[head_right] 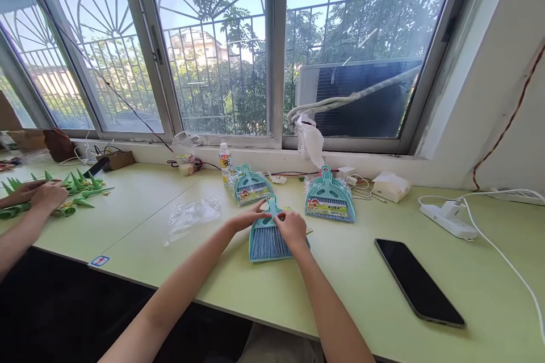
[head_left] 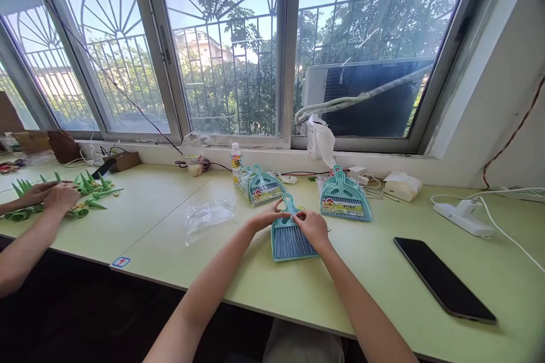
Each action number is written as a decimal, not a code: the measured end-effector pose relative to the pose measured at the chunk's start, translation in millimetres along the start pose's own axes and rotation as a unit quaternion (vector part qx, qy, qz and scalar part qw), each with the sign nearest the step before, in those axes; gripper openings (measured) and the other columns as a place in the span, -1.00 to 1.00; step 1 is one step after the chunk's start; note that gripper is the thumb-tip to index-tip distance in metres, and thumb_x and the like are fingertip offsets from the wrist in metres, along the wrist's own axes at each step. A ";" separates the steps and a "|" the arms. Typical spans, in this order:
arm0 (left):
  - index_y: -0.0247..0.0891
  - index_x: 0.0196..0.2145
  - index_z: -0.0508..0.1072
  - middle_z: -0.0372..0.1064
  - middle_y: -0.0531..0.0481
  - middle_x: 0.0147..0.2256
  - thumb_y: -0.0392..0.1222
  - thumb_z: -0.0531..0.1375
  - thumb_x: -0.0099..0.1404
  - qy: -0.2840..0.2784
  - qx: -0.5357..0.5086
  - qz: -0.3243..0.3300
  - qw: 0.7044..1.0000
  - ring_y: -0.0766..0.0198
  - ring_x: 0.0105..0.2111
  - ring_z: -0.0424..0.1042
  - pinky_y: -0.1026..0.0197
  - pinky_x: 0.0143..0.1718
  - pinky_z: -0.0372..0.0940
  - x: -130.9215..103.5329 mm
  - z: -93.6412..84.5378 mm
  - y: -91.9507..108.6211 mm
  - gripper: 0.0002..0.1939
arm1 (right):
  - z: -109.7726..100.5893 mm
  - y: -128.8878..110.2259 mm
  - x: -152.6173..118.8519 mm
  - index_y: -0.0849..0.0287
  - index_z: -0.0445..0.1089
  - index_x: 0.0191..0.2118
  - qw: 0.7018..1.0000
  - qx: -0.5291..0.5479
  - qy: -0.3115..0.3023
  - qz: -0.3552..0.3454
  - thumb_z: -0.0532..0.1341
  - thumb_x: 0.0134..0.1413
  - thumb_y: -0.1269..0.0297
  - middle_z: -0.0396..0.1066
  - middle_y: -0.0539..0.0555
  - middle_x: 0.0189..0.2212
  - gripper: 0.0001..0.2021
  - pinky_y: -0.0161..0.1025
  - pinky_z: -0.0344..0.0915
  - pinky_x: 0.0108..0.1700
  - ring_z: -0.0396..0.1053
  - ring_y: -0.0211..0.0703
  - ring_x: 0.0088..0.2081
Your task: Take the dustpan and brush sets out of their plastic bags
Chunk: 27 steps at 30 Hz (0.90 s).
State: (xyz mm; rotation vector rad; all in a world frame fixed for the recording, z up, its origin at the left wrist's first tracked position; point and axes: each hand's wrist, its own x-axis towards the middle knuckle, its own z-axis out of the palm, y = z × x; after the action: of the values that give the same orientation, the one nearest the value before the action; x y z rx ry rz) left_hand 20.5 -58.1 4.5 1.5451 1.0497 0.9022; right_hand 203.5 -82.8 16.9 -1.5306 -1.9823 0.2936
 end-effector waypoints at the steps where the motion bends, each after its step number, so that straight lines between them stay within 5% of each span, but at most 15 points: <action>1: -0.15 0.26 0.16 0.49 -0.05 -0.23 -0.10 0.39 0.04 -0.030 -0.031 -0.007 0.999 0.25 -0.27 0.49 0.27 -0.26 0.34 -1.8 -3.5 0.4 -0.13 | 1.4 2.1 1.8 0.14 0.54 -0.30 0.999 0.031 0.012 -0.016 0.16 0.15 0.20 0.56 0.10 -0.30 -0.78 -0.30 0.25 -0.20 0.47 -0.11 -0.22; 4: -0.25 0.09 0.38 0.49 -0.07 -0.22 -0.23 0.47 -0.13 -0.056 -0.089 -0.032 0.994 0.26 -0.28 0.48 0.27 -0.24 0.35 -4.0 -15.7 0.9 -0.22 | 2.8 10.9 9.4 0.20 0.52 -0.25 0.990 0.117 0.064 -0.053 0.09 0.17 0.29 0.55 0.13 -0.25 -0.76 -0.30 0.26 -0.13 0.45 -0.14 -0.23; 7: -0.39 -0.22 0.52 0.50 -0.07 -0.32 -0.26 0.48 -0.18 0.024 -0.139 -0.072 0.987 0.31 -0.40 0.46 0.29 -0.32 0.35 -3.2 -30.2 0.4 -0.49 | 1.5 22.8 17.5 0.25 0.50 -0.20 0.982 0.145 0.111 -0.036 0.01 0.18 0.34 0.53 0.17 -0.19 -0.70 -0.27 0.28 -0.08 0.43 -0.12 -0.19; 10: -0.39 -0.33 0.51 0.49 -0.05 -0.40 -0.26 0.47 -0.13 0.097 -0.183 -0.096 0.974 0.32 -0.46 0.45 0.30 -0.37 0.36 -4.4 -44.1 -0.2 -0.62 | 4.7 33.6 22.3 0.25 0.50 -0.14 0.991 0.111 0.079 -0.014 -0.07 0.18 0.43 0.51 0.21 -0.11 -0.62 -0.24 0.25 0.02 0.42 -0.11 -0.07; 14: -0.36 -0.32 0.48 0.50 -0.06 -0.38 -0.23 0.41 0.02 0.133 -0.214 -0.092 0.963 0.32 -0.44 0.48 0.29 -0.31 0.40 -9.2 -53.3 -0.4 -0.72 | 20.6 40.5 22.1 0.28 0.42 0.05 0.998 0.034 -0.042 -0.044 -0.10 0.23 0.47 0.42 0.24 0.07 -0.57 -0.23 0.17 0.16 0.35 -0.13 0.11; 18: -0.35 -0.26 0.48 0.52 -0.08 -0.34 -0.21 0.36 0.11 0.142 -0.238 -0.096 0.956 0.30 -0.41 0.50 0.28 -0.28 0.43 -11.0 -52.7 -1.5 -0.75 | 33.8 45.1 18.6 0.37 0.14 0.28 0.992 -0.034 -0.118 -0.010 -0.03 0.23 0.44 0.20 0.30 0.25 -0.49 -0.13 0.03 0.27 0.13 -0.03 0.29; 22: -0.36 -0.22 0.46 0.52 -0.10 -0.34 -0.17 0.29 0.20 0.156 -0.254 -0.101 0.949 0.28 -0.41 0.51 0.25 -0.28 0.44 -7.8 -52.5 -3.4 -0.77 | 31.0 50.7 18.6 0.36 0.08 0.31 0.990 -0.037 -0.131 -0.032 -0.02 0.11 0.58 0.18 0.27 0.26 -0.40 -0.12 0.01 0.29 0.09 -0.06 0.30; 27: -0.35 -0.16 0.42 0.52 -0.10 -0.33 -0.14 0.23 0.27 0.179 -0.266 -0.091 0.943 0.26 -0.35 0.52 0.22 -0.20 0.44 -5.0 -53.7 -1.0 -0.75 | 22.9 52.9 23.6 0.29 0.34 0.14 0.991 -0.016 -0.120 -0.065 0.05 0.00 0.62 0.34 0.21 0.16 -0.46 -0.20 0.05 0.25 0.22 -0.11 0.21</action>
State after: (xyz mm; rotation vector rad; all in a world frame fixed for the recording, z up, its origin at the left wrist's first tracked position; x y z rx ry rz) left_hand -31.0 -45.2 14.2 0.8389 1.0644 1.2423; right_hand 228.9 -40.3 -20.8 -1.4327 -2.2735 0.4080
